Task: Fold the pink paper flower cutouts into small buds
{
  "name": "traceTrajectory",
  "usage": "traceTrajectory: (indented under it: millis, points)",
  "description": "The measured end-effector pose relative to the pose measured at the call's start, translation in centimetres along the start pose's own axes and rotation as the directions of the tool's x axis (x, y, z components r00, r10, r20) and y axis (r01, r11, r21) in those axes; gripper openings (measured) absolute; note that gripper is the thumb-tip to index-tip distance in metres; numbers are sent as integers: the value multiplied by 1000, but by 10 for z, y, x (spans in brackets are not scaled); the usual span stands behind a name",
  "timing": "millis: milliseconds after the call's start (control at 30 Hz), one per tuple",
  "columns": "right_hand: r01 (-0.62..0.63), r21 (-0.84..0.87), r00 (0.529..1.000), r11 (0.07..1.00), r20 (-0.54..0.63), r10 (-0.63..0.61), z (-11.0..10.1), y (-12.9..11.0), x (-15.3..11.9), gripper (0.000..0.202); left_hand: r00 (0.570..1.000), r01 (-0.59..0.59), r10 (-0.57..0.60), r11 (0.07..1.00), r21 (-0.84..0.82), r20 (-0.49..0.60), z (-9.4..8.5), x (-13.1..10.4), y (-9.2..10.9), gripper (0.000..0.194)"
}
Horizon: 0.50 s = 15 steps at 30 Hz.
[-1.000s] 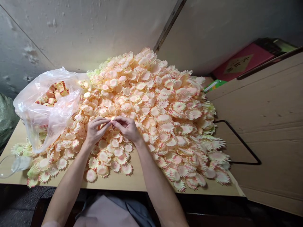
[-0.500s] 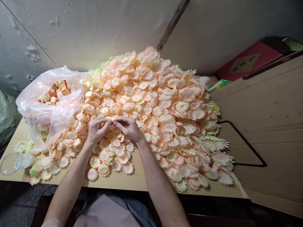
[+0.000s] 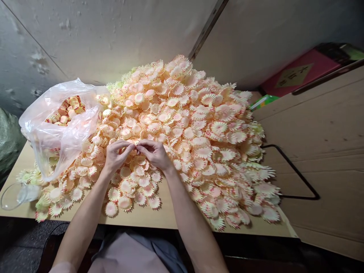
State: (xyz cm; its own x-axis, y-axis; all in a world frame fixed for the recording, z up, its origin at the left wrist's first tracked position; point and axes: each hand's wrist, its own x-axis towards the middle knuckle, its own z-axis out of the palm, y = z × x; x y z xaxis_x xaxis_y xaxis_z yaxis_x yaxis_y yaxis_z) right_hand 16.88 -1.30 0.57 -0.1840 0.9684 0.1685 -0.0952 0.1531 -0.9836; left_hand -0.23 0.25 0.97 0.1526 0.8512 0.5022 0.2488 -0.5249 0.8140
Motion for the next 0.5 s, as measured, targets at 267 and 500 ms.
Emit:
traceTrajectory:
  millis: [267,500]
  points:
    - [-3,-4,1000,1000,3,3,1,-2,0,21,1000,10,-10,1000,0,-11,0,0,-1,18]
    - [-13,-5,1000,1000,-1,13,1,0,0,20,1000,14,-14,1000,-2,-10,0,0,-2,18]
